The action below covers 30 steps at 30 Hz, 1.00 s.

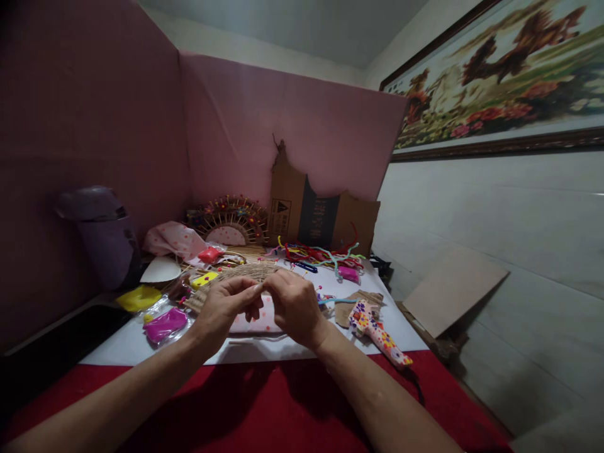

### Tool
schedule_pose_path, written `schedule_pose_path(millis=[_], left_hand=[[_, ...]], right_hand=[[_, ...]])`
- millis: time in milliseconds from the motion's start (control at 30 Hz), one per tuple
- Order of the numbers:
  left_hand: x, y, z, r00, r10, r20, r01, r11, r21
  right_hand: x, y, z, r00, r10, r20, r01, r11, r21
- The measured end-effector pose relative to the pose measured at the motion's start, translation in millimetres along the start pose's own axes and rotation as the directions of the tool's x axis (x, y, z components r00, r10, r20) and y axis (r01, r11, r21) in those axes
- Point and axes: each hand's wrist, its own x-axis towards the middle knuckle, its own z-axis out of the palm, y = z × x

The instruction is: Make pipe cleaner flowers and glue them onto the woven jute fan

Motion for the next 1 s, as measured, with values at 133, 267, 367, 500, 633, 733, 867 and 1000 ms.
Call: schedule_pose_path(millis=[133, 267, 367, 500, 633, 733, 867, 1000], left_hand=[[0.9, 7.6, -0.2, 0.997, -0.051, 0.059, 0.045, 0.995, 0.093], [3.3, 13.0, -3.8, 0.992, -0.096, 0.084, 0.087, 0.99, 0.115], [5.5, 14.7, -7.9, 0.973, -0.155, 0.172, 0.131, 0.981, 0.141], [6.6, 15.0, -10.3, 0.96, -0.181, 0.216, 0.157, 0.98, 0.124], [5.0, 14.3, -7.7, 0.98, -0.102, 0.171, 0.096, 0.994, 0.043], [3.0, 12.3, -3.9, 0.996, -0.043, 0.081, 0.044, 0.999, -0.002], [0.8, 6.0, 0.5, 1.0, -0.004, -0.029, 0.002, 0.996, -0.085], [2.3, -1.5, 1.1, 0.997, -0.047, -0.054, 0.038, 0.987, -0.155]], right_hand=[[4.3, 6.7, -9.0, 0.999, -0.038, 0.02, 0.039, 0.998, -0.055], [7.3, 9.7, -16.5, 0.991, -0.135, 0.023, 0.136, 0.99, -0.034], [8.1, 10.1, -18.6, 0.986, -0.164, 0.032, 0.164, 0.986, 0.017], [7.9, 10.3, -17.4, 0.99, -0.141, 0.013, 0.14, 0.987, 0.075], [7.2, 9.3, -16.0, 0.991, -0.132, -0.007, 0.132, 0.984, 0.12], [5.5, 4.2, -13.1, 0.993, -0.12, -0.01, 0.12, 0.984, 0.133], [1.0, -5.6, -3.6, 0.997, -0.068, -0.045, 0.072, 0.992, 0.108], [-1.4, -5.9, 3.3, 0.998, -0.004, -0.057, 0.009, 0.996, 0.089]])
